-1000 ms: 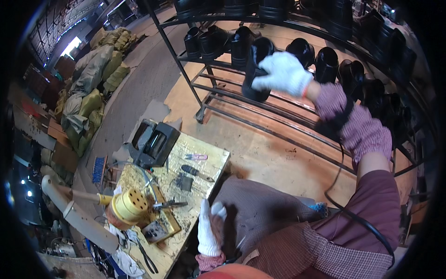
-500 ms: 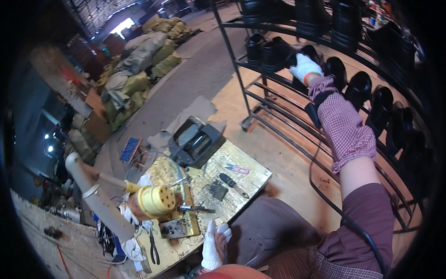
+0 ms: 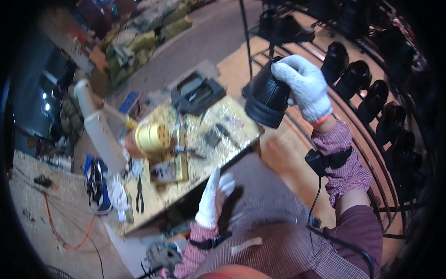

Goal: Inspecting finished shoes for quality and placing them on a rack.

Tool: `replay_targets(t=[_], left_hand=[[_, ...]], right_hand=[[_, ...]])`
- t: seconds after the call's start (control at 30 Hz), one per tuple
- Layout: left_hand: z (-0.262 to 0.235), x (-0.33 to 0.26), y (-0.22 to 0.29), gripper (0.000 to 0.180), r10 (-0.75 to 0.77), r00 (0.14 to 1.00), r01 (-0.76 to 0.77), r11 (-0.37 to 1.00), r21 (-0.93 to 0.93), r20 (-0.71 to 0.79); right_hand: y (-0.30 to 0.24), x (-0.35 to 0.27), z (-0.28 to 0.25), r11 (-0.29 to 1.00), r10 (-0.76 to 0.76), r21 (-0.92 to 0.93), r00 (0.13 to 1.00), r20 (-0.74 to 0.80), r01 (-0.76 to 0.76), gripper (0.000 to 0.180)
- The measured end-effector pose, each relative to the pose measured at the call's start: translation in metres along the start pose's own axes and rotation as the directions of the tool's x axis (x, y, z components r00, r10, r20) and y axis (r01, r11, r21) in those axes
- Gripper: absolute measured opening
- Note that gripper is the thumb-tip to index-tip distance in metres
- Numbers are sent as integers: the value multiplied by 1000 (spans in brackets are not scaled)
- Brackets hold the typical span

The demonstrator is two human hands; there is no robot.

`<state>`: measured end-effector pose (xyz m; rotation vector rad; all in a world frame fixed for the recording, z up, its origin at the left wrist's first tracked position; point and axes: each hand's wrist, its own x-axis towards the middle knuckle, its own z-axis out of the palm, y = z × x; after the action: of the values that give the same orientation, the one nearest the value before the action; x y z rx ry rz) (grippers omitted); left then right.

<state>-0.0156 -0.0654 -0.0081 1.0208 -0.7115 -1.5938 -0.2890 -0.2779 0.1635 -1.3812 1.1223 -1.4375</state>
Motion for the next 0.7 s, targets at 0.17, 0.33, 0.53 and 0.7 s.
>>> replay_targets(t=[0.17,0.33,0.53,0.7], left_hand=[[10,-17,-1,105,208,966,-258,838,-481,-156],[-52,-49,10,92,244,751,-558,731,-393,-613],[-128,-47,36,87,402,597,-695,691,-198,-694],[-165,-36,63,78,442,549,-745,645,-174,-710]], right_hand=[[-9,-123,34,984,-179,104,760,624,146,40],[34,-160,56,852,-246,29,352,903,522,61],[60,-160,23,857,-29,-318,654,756,406,57],[82,-176,4,854,124,-459,761,637,245,57]])
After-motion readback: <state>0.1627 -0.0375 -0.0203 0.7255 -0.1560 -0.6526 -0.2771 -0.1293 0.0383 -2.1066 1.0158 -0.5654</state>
